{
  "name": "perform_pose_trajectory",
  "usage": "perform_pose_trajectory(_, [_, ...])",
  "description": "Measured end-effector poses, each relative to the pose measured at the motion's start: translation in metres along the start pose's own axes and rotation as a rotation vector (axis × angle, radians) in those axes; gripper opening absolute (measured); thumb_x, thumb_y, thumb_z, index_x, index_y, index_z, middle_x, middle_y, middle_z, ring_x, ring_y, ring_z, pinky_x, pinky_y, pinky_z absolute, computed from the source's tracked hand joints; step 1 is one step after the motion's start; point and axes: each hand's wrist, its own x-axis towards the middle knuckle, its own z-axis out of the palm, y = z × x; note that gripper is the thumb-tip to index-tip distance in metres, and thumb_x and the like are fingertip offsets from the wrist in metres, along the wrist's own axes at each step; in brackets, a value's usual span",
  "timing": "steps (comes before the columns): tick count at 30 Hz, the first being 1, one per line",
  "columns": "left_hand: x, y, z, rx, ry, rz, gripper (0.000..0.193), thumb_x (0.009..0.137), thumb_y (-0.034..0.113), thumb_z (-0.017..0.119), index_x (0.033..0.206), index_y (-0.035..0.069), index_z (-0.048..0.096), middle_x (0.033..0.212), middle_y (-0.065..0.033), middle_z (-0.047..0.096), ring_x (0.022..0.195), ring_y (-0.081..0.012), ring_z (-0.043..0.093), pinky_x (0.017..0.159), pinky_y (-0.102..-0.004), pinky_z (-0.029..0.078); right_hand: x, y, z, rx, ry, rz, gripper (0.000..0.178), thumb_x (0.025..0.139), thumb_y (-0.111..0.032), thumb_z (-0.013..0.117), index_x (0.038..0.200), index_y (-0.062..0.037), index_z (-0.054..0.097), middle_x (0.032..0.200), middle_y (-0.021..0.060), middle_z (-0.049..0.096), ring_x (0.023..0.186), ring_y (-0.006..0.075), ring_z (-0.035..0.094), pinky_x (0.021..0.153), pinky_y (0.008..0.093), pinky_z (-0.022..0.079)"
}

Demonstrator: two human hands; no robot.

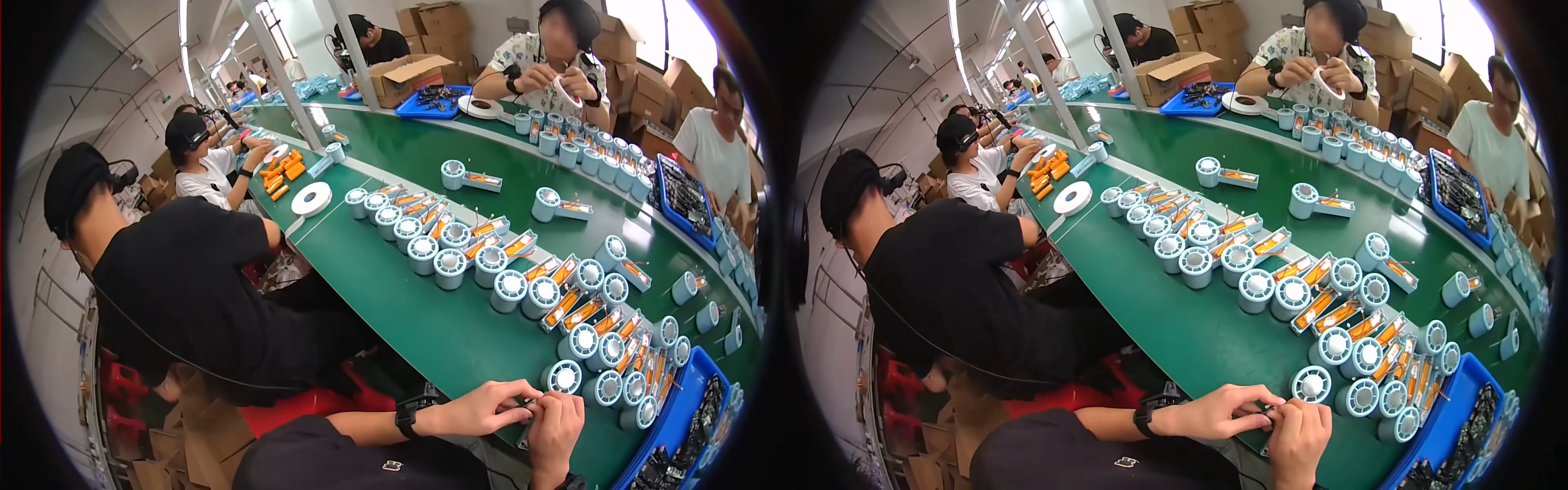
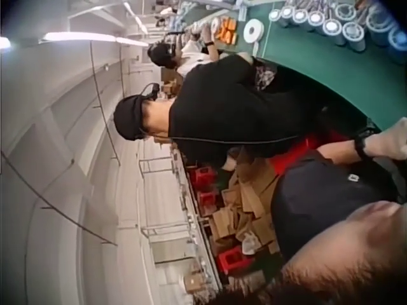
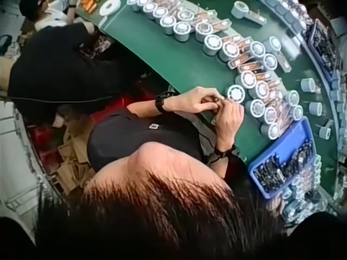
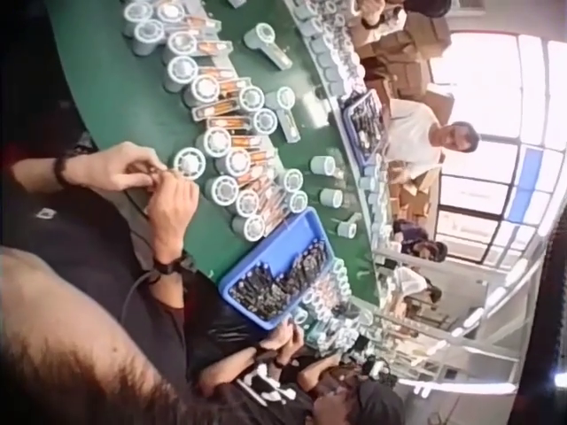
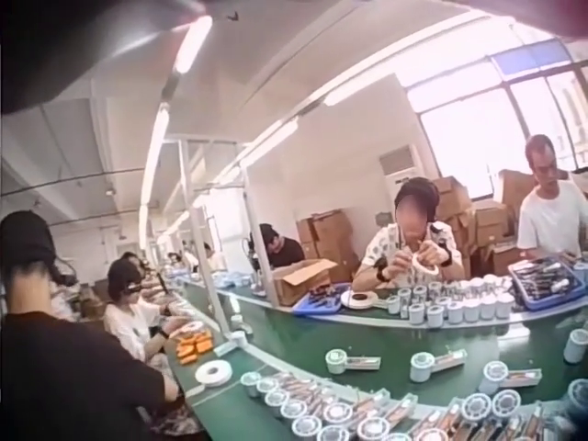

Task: The person picks up a battery and a circuit board, connects the battery wires to the board, and presses the board into a fan housing. They then place the assembled fan onto the table and repeat the process.

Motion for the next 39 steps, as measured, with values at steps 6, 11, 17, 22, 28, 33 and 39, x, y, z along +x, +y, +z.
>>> perform_pose_trajectory(6, [0.005, -0.003, -0.001, 0.095, -0.027, 0.053, 0.033, 0.101, 0.006, 0.066, 0.132, -0.002, 0.059, 0.119, -0.0141, 0.07, 0.108, -0.0198, 0.072, 0.095, -0.0337, 0.059, -0.002, 0.001, -0.005, 0.036, -0.03, 0.098, 0.016, 0.083, -0.005, 0.074, 0.088, -0.0044, 0.059, 0.082, 0.012, 0.066, 0.065, 0.0308, 0.063, 0.057, 0.0402, 0.047])
perform_pose_trajectory(11, [0.007, -0.014, -0.003, 0.045, -0.018, 0.114, 0.032, 0.1, 0.005, 0.066, 0.131, -0.002, 0.059, 0.121, -0.0146, 0.069, 0.11, -0.0209, 0.072, 0.095, -0.0341, 0.059, 0.006, 0.007, -0.003, 0.133, -0.039, 0.098, 0.016, 0.083, -0.003, 0.074, 0.086, -0.0032, 0.059, 0.079, 0.0127, 0.064, 0.059, 0.031, 0.062, 0.049, 0.039, 0.045])
perform_pose_trajectory(17, [0.005, -0.013, -0.004, 0.045, -0.001, 0.14, 0.033, 0.1, 0.003, 0.066, 0.131, -0.002, 0.059, 0.123, -0.0146, 0.069, 0.111, -0.0207, 0.071, 0.093, -0.0348, 0.06, 0.006, 0.004, -0.004, 0.157, -0.049, 0.066, 0.015, 0.082, 0.0, 0.073, 0.084, -0.0025, 0.059, 0.078, 0.0121, 0.064, 0.057, 0.031, 0.061, 0.049, 0.0397, 0.046])
perform_pose_trajectory(22, [0.006, -0.022, 0.009, 0.062, 0.032, 0.137, 0.033, 0.099, -0.001, 0.065, 0.132, -0.001, 0.06, 0.121, -0.0128, 0.071, 0.108, -0.0183, 0.071, 0.091, -0.0335, 0.06, 0.004, 0.004, -0.016, 0.091, -0.082, 0.079, 0.012, 0.083, -0.001, 0.072, 0.084, -0.003, 0.06, 0.076, 0.0116, 0.063, 0.055, 0.0309, 0.06, 0.048, 0.0403, 0.046])
perform_pose_trajectory(28, [0.003, -0.011, -0.004, 0.017, 0.068, 0.04, 0.038, 0.1, -0.006, 0.061, 0.137, -0.001, 0.055, 0.116, -0.012, 0.072, 0.105, -0.0182, 0.072, 0.087, -0.03, 0.06, 0.017, 0.005, -0.009, 0.191, -0.154, 0.103, 0.015, 0.081, 0.006, 0.068, 0.093, -0.0019, 0.064, 0.08, 0.0119, 0.065, 0.063, 0.0314, 0.065, 0.052, 0.0386, 0.049])
perform_pose_trajectory(33, [0.013, -0.022, 0.005, -0.11, 0.133, 0.06, 0.04, 0.097, -0.005, 0.065, 0.136, -0.002, 0.056, 0.113, -0.0128, 0.072, 0.1, -0.0184, 0.074, 0.084, -0.0287, 0.061, 0.014, 0.007, -0.012, 0.223, -0.121, 0.158, 0.016, 0.08, 0.007, 0.069, 0.093, -0.0003, 0.063, 0.082, 0.0124, 0.067, 0.065, 0.0302, 0.066, 0.052, 0.0371, 0.05])
perform_pose_trajectory(39, [0.006, -0.027, 0.006, -0.106, 0.044, 0.111, 0.042, 0.097, -0.01, 0.061, 0.138, -0.003, 0.052, 0.122, -0.016, 0.066, 0.105, -0.0223, 0.073, 0.091, -0.0335, 0.062, 0.002, 0.002, -0.01, 0.237, -0.051, 0.222, 0.014, 0.082, 0.007, 0.071, 0.092, 0.0003, 0.063, 0.081, 0.0126, 0.067, 0.063, 0.0299, 0.066, 0.052, 0.0369, 0.05])
